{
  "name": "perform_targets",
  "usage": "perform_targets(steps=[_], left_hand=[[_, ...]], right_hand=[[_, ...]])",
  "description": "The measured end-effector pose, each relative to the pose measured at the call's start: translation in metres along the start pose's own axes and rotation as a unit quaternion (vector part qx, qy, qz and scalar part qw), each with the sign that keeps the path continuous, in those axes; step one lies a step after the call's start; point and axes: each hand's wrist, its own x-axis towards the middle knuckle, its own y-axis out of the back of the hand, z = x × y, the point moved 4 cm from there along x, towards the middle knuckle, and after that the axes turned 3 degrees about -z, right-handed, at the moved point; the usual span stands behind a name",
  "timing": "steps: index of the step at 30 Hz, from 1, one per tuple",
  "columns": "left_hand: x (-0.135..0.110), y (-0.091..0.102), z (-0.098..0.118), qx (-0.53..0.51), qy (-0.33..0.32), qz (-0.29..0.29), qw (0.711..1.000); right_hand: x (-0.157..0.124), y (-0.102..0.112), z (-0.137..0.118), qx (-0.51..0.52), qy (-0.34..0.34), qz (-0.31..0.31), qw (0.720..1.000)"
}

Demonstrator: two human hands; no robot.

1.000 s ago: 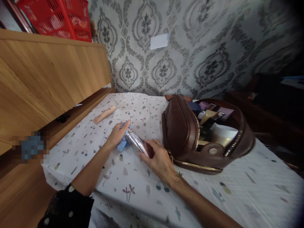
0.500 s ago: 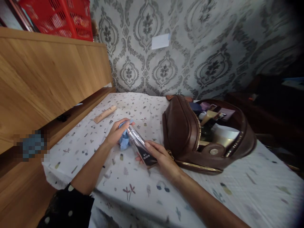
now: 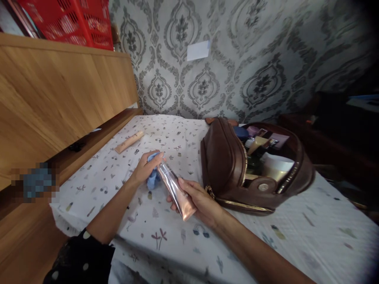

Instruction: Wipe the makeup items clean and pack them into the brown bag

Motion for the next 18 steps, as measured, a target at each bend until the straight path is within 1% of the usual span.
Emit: perform_targets(steps=[5,8,11,14,15,16,18], left_hand=[[-0.003,-0.001,0.001,-0.002,0.009,0.010,1.000],[-0.004,0.001,-0.001,0.000,0.016,0.036,0.999],[-0.005,0.006,-0.005,-0.021,0.064,0.087,0.994],[-0.005,0.012,-0.007,-0.078,0.119,0.160,0.977],[-0.005,0.011,-0.007,-0.102,0.132,0.174,0.970],[-0.006,0.009,-0.006,-0.126,0.142,0.181,0.965],[-0.009,0.000,-0.005,-0.159,0.170,0.160,0.959]], right_hand=[[0.002,-0.001,0.004,0.026,-0.012,-0.010,1.000],[0.003,-0.003,0.004,0.047,-0.004,-0.018,0.999],[-0.002,-0.009,-0.004,0.090,0.034,-0.061,0.993],[-0.011,-0.019,-0.018,0.130,0.093,-0.132,0.978],[-0.014,-0.022,-0.022,0.131,0.113,-0.149,0.974],[-0.016,-0.025,-0.025,0.126,0.130,-0.159,0.970],[-0.016,-0.027,-0.026,0.105,0.164,-0.146,0.970]])
